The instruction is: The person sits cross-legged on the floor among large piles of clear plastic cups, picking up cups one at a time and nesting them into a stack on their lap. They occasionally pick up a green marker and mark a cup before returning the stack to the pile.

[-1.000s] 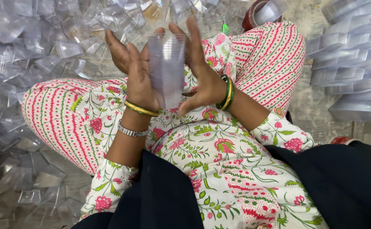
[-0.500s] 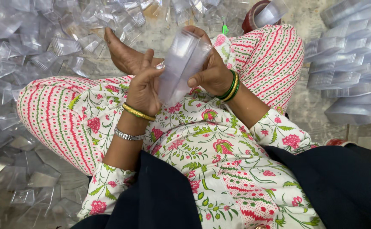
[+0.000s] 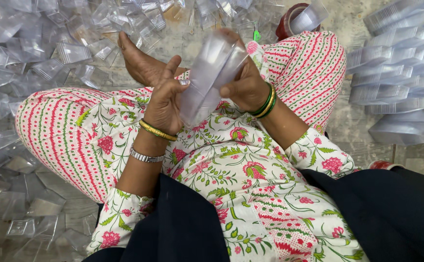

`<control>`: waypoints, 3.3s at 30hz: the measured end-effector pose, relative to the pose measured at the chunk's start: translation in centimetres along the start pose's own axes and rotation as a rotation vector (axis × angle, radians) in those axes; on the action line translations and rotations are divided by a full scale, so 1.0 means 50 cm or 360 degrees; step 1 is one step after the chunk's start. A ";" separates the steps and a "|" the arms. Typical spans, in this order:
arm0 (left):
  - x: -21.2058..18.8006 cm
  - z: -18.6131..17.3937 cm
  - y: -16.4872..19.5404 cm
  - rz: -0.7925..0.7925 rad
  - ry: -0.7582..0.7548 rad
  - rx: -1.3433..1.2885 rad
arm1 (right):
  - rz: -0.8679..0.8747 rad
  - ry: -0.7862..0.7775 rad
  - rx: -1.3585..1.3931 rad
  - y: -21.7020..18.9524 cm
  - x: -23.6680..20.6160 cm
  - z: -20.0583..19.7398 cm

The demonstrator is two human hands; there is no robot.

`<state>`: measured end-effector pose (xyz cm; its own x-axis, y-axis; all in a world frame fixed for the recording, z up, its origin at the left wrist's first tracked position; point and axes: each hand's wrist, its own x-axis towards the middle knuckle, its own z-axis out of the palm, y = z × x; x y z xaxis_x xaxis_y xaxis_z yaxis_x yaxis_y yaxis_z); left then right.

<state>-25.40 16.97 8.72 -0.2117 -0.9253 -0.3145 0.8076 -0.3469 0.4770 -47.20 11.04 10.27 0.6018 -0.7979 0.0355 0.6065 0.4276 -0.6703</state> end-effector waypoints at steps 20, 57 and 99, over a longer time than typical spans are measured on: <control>-0.007 0.017 0.034 -0.0049 0.0090 0.0245 | -0.0124 -0.0077 -0.0069 0.019 0.013 -0.020; 0.185 -0.164 0.208 0.0929 0.0225 0.1456 | 0.1679 0.0610 -0.3698 -0.034 0.441 -0.460; 0.160 -0.160 0.232 -0.0442 -0.0126 0.0290 | 0.0043 -0.0623 -0.1807 -0.006 0.379 0.032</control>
<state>-13.30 6.75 5.17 -0.4577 -0.7981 -0.3919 0.6030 -0.6025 0.5228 -35.15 -3.53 12.33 0.8436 -0.5271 0.1024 -0.0944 -0.3332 -0.9381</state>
